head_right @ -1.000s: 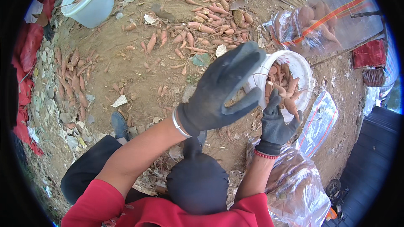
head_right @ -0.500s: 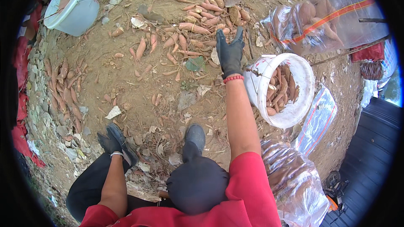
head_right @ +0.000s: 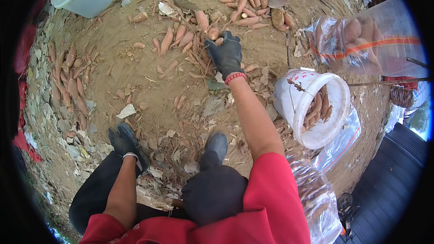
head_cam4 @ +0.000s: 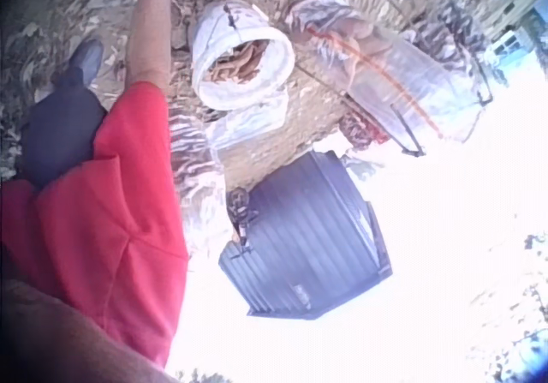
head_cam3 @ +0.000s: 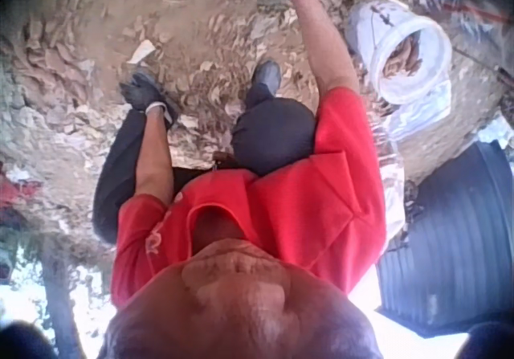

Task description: The person sits on the ground and sorts harvested sweet potatoes by hand, picking them from a pile and placing them into a white bucket and a clear plastic bag. The person repeatedly transfers sweet potatoes between the bucket and the bag.

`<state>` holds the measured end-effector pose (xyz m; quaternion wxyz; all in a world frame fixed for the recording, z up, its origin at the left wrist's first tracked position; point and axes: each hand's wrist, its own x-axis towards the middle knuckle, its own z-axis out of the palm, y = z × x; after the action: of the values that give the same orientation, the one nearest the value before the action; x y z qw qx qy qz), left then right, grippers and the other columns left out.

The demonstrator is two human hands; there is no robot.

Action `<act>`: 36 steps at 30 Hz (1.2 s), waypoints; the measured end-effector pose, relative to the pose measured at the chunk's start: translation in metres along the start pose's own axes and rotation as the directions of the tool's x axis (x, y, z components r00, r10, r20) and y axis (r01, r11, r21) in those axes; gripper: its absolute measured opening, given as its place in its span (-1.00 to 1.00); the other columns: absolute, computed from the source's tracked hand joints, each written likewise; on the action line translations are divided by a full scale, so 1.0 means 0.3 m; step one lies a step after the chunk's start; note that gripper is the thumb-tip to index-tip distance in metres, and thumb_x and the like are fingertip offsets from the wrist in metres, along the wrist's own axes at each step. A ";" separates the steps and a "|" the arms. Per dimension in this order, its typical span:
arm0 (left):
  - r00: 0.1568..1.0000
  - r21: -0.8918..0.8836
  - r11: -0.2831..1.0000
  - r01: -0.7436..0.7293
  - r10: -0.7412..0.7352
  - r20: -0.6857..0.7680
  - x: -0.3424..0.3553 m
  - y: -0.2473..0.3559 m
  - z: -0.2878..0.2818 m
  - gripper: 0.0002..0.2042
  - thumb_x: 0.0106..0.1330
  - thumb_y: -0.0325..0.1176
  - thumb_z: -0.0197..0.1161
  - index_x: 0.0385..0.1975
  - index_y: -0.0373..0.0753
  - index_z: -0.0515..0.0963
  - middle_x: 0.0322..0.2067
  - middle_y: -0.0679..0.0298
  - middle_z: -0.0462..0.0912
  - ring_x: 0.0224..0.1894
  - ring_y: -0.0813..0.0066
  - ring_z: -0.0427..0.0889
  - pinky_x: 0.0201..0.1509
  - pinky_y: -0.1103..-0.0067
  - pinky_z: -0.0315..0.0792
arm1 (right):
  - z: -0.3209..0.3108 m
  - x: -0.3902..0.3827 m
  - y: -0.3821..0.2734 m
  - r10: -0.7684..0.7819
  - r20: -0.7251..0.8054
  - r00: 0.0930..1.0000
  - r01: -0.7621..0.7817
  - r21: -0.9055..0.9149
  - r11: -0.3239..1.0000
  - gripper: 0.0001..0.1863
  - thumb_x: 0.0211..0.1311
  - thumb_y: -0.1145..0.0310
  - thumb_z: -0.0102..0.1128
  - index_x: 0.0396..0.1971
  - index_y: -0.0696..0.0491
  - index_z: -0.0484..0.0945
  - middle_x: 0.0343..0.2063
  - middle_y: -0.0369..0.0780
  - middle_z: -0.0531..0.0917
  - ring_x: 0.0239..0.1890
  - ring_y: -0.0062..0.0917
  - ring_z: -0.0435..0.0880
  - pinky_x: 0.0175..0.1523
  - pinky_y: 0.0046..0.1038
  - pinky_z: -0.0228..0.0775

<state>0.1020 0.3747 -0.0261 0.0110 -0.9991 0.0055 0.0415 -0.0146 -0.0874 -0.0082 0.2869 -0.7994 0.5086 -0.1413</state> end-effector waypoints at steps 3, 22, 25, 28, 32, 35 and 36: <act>1.000 -0.022 1.000 0.004 -0.005 -0.011 -0.005 0.026 0.005 -0.45 0.44 0.00 -0.04 0.31 -0.21 0.23 0.20 -0.13 0.38 0.24 -0.06 0.37 0.25 0.21 0.30 | 0.022 -0.112 -0.102 -0.116 0.128 0.985 0.106 0.086 0.991 -0.60 -0.03 0.17 0.45 -0.26 0.11 0.58 -0.31 -0.06 0.64 -0.20 -0.25 0.61 -0.07 -0.35 0.44; 1.000 -0.038 0.999 0.008 -0.007 0.017 0.019 0.028 0.025 -0.41 0.42 0.07 -0.07 0.27 -0.25 0.29 0.15 -0.14 0.42 0.19 -0.08 0.42 0.18 0.19 0.37 | -1.172 -0.505 -0.005 -0.200 -0.401 0.894 0.417 0.583 0.697 -0.58 0.44 0.33 -0.13 0.20 0.18 0.37 0.24 0.04 0.37 0.31 -0.14 0.33 0.34 -0.06 0.24; 1.000 -0.030 1.000 0.009 -0.009 0.029 0.023 0.019 0.030 -0.41 0.42 0.09 -0.07 0.27 -0.25 0.29 0.17 -0.14 0.40 0.18 -0.08 0.42 0.18 0.19 0.37 | -1.304 -0.518 0.117 -0.220 -0.487 0.846 0.398 0.300 0.867 -0.59 0.40 0.34 -0.01 0.15 0.23 0.42 0.12 -0.03 0.50 0.18 -0.31 0.49 0.21 -0.26 0.38; 0.999 -0.020 1.000 0.020 -0.019 0.033 0.033 0.002 0.036 -0.41 0.42 0.09 -0.06 0.26 -0.24 0.30 0.16 -0.14 0.40 0.18 -0.08 0.42 0.18 0.20 0.37 | -1.291 -0.503 0.154 0.175 -0.311 0.934 -0.126 0.172 0.977 -0.57 0.22 0.35 0.29 0.08 0.14 0.49 0.00 -0.17 0.59 0.07 -0.44 0.54 0.18 -0.35 0.35; 0.999 -0.037 0.999 0.022 -0.021 0.027 0.025 0.028 0.020 -0.42 0.42 0.08 -0.04 0.25 -0.24 0.31 0.16 -0.15 0.41 0.17 -0.08 0.43 0.17 0.20 0.37 | -1.029 -0.485 0.059 -0.475 -0.366 0.800 0.217 -0.562 0.798 -0.61 0.15 0.40 0.32 0.01 0.06 0.55 -0.01 -0.09 0.59 0.08 -0.23 0.54 0.17 -0.30 0.37; 0.999 -0.020 0.999 0.048 -0.048 -0.007 0.034 0.000 0.016 -0.42 0.41 0.07 -0.02 0.26 -0.24 0.30 0.15 -0.14 0.41 0.17 -0.08 0.43 0.18 0.20 0.37 | -0.678 -0.424 -0.023 -0.376 -0.071 0.924 0.351 -0.234 0.907 -0.63 0.20 0.41 0.22 0.03 0.04 0.53 -0.01 -0.11 0.61 0.08 -0.21 0.55 0.19 -0.30 0.36; 0.999 -0.024 0.998 0.053 -0.053 -0.003 0.034 0.013 0.016 -0.41 0.40 0.07 -0.01 0.26 -0.24 0.29 0.15 -0.14 0.41 0.17 -0.08 0.43 0.18 0.20 0.37 | -0.579 -0.383 -0.011 -0.411 0.082 0.908 0.412 -0.358 0.838 -0.60 0.18 0.42 0.17 0.06 -0.02 0.52 -0.01 -0.13 0.60 0.10 -0.21 0.52 0.18 -0.24 0.35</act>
<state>0.1118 0.3707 -0.0319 0.0001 -0.9990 -0.0216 0.0392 -0.1530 -0.0381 0.1394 0.0957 -0.9293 0.3421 -0.1014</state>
